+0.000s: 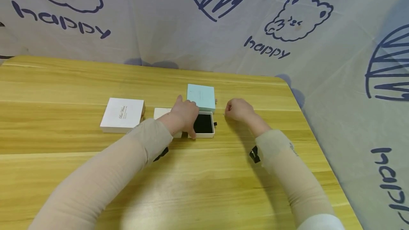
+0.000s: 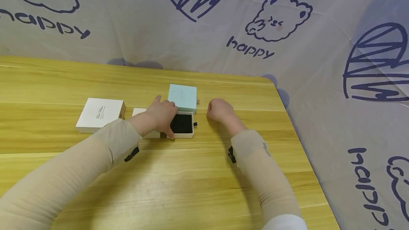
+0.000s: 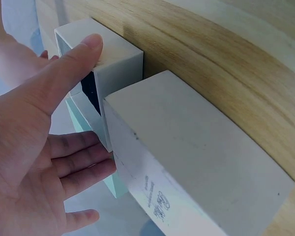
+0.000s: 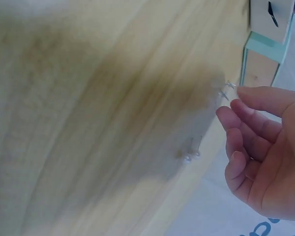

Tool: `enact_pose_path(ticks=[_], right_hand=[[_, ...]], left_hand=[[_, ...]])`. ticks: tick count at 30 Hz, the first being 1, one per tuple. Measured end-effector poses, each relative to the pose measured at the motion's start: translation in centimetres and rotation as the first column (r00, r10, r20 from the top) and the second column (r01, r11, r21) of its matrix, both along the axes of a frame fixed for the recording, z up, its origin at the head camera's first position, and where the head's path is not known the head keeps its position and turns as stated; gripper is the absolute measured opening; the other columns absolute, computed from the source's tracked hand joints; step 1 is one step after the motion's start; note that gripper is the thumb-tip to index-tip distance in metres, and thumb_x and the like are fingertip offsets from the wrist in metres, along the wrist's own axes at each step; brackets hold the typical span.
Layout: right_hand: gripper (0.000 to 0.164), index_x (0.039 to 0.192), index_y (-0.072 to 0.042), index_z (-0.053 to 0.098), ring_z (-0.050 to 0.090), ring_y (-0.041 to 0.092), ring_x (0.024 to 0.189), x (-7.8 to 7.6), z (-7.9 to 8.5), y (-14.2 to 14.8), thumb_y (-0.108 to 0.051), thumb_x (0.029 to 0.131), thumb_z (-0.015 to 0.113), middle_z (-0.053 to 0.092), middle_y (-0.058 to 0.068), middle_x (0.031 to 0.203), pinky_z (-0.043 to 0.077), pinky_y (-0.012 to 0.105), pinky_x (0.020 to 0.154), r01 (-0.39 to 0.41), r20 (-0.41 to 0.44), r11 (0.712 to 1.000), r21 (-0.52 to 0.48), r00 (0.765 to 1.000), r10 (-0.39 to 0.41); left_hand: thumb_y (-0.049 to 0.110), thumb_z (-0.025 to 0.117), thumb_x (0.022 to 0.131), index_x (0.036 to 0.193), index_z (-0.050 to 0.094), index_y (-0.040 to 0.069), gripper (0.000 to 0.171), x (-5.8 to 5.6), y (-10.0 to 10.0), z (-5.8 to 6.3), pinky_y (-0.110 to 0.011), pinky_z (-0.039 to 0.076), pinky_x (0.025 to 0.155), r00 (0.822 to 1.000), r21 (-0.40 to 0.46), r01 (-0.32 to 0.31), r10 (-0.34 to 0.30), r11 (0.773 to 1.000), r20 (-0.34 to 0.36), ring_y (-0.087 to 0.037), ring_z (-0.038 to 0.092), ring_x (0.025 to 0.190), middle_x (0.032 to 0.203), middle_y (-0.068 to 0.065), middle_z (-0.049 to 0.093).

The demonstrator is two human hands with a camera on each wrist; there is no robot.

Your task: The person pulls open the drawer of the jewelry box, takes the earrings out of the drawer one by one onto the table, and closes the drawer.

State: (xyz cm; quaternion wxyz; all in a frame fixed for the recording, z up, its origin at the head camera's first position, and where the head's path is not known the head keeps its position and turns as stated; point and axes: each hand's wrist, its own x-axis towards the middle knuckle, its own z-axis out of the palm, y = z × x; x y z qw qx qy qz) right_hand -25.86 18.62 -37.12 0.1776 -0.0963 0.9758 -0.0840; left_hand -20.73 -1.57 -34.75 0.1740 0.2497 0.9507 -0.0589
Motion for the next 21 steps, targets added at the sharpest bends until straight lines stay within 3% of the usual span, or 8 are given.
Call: enact_pose_path(ticks=[8, 12, 16, 21], right_hand=[[0.022, 0.099, -0.008, 0.067, 0.059, 0.02, 0.082, 0.4, 1.6, 0.1, -0.024, 0.093, 0.054, 0.068, 0.008, 0.1, 0.049, 0.037, 0.076, -0.01, -0.034, 1.0, 0.014, 0.999, 0.01], [0.021, 0.099, -0.006, 0.068, 0.059, 0.02, 0.083, 0.9, 2.4, -0.4, -0.024, 0.092, 0.058, 0.069, 0.008, 0.097, 0.049, 0.037, 0.079, -0.138, 0.023, 0.99, -0.036, 0.99, 0.139], [0.03, 0.112, -0.001, 0.063, 0.06, 0.025, 0.099, 1.5, 2.7, -1.1, -0.023, 0.091, 0.059, 0.066, 0.013, 0.108, 0.048, 0.039, 0.089, -0.292, 0.088, 0.951, -0.106, 0.949, 0.301], [0.055, 0.133, -0.002, 0.047, 0.053, 0.031, 0.118, 2.2, 2.7, -1.9, -0.028, 0.088, 0.064, 0.056, 0.018, 0.128, 0.044, 0.042, 0.099, -0.329, 0.146, 0.933, -0.145, 0.926, 0.349]], left_hand=[[0.055, 0.077, 0.067, 0.123, 0.057, 0.007, 0.076, 0.0, 0.1, -0.1, -0.052, 0.018, 0.113, 1.0, 0.013, -0.009, 0.009, 1.0, -0.003, -0.027, 0.05, 0.119, 0.125, -0.008, 0.056], [0.055, 0.077, 0.067, 0.122, 0.057, 0.007, 0.076, 0.1, 0.0, -0.1, -0.052, 0.018, 0.113, 1.0, 0.02, -0.014, 0.014, 1.0, 0.0, -0.027, 0.05, 0.118, 0.125, -0.008, 0.056], [0.055, 0.077, 0.067, 0.122, 0.058, 0.007, 0.075, 0.0, 0.0, 0.0, -0.052, 0.019, 0.113, 1.0, 0.013, -0.012, 0.012, 1.0, 0.0, -0.027, 0.05, 0.118, 0.125, -0.008, 0.056], [0.055, 0.076, 0.068, 0.118, 0.059, 0.007, 0.072, 0.0, 0.1, 0.0, -0.052, 0.02, 0.112, 1.0, 0.008, -0.003, 0.003, 1.0, -0.003, -0.027, 0.05, 0.118, 0.124, -0.008, 0.056]])
